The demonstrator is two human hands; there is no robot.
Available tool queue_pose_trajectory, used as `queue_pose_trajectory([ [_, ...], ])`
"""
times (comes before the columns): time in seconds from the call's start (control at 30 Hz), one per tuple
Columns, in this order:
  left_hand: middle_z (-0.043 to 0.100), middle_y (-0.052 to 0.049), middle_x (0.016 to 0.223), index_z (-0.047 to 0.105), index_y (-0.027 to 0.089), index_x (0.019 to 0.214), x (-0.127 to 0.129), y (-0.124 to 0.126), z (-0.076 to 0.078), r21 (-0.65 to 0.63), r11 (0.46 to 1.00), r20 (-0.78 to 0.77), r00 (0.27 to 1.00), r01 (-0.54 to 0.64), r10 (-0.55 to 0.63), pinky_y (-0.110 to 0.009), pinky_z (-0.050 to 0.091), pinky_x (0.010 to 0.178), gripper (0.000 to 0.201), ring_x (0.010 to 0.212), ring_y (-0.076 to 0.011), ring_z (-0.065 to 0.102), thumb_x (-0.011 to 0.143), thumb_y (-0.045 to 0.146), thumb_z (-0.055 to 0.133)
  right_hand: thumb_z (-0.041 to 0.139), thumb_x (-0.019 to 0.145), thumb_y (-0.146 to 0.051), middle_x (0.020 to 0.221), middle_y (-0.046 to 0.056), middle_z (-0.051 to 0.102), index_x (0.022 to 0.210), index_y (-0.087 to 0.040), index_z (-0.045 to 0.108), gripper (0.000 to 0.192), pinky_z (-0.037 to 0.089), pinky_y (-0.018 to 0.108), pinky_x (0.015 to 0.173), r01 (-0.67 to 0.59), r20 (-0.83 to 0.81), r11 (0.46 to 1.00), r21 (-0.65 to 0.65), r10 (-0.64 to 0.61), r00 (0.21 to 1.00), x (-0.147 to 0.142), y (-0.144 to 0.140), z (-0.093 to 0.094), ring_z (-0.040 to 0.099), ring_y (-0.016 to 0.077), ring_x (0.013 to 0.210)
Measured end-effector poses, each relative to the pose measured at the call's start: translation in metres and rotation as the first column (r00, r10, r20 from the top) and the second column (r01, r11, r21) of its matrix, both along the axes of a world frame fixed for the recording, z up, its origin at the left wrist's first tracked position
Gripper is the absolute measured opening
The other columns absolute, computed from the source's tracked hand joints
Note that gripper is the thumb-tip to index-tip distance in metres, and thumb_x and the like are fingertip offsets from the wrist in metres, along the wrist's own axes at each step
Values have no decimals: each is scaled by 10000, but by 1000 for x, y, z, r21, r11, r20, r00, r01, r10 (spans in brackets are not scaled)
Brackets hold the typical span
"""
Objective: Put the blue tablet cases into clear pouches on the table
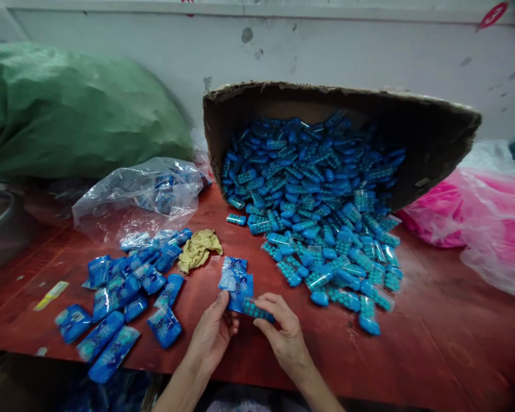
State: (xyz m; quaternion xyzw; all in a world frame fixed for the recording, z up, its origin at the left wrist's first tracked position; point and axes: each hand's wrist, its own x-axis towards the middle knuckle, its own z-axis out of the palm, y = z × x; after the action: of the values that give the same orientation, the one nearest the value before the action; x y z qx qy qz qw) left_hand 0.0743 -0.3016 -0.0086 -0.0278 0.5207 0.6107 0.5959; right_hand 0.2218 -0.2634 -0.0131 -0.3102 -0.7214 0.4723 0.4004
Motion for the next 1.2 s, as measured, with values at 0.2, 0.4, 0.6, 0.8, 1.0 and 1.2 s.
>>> queue_pose_trajectory([
  [0.2,569,18,487,561,137,629,-2,-2,1,111,993,-198,980,31,-9,-192,366,391,262,405,-83,476,605,366,685,543,765,-134,1005,43,571,1018,-244,598,281,438,285,830,-1,-16,1000,-29,0,1000,-3,-1,-1,546,175,937],
  [0.4,629,-13,580,599,128,721,10,0,-1,98,995,-194,981,22,-3,-241,448,489,263,502,-129,564,580,321,709,542,752,-189,882,13,598,976,-200,513,226,476,242,702,209,70,921,-329,-197,978,-20,-18,-7,568,153,777],
  [0.6,644,-35,594,583,121,709,6,-3,-2,62,994,-27,996,90,-88,-277,478,539,241,534,-150,593,614,314,692,444,824,-240,1019,50,563,1164,-212,464,342,491,269,711,-53,-25,896,-441,47,999,-12,-17,0,572,150,821],
  [0.8,672,-60,633,590,116,718,6,-6,5,28,997,-84,994,68,-66,-295,487,545,258,559,-171,614,614,331,688,460,825,-306,736,12,586,1095,-184,525,303,477,214,473,-36,-77,870,-492,-3,997,-7,-10,-4,563,127,601],
  [1.0,678,-45,649,619,117,725,1,-5,13,84,986,-16,990,141,-141,-255,481,585,150,590,-146,618,641,224,679,562,760,-176,982,41,599,1071,-245,568,318,464,292,794,61,2,977,-206,-62,998,-12,-21,1,558,178,893],
  [1.2,690,-99,788,630,120,880,-11,-7,9,218,906,122,911,363,-394,-292,486,637,187,750,-213,644,705,183,614,677,644,-152,1103,10,496,1242,-324,413,676,437,298,841,-188,-173,901,-391,129,977,-7,-2,1,513,171,987],
])
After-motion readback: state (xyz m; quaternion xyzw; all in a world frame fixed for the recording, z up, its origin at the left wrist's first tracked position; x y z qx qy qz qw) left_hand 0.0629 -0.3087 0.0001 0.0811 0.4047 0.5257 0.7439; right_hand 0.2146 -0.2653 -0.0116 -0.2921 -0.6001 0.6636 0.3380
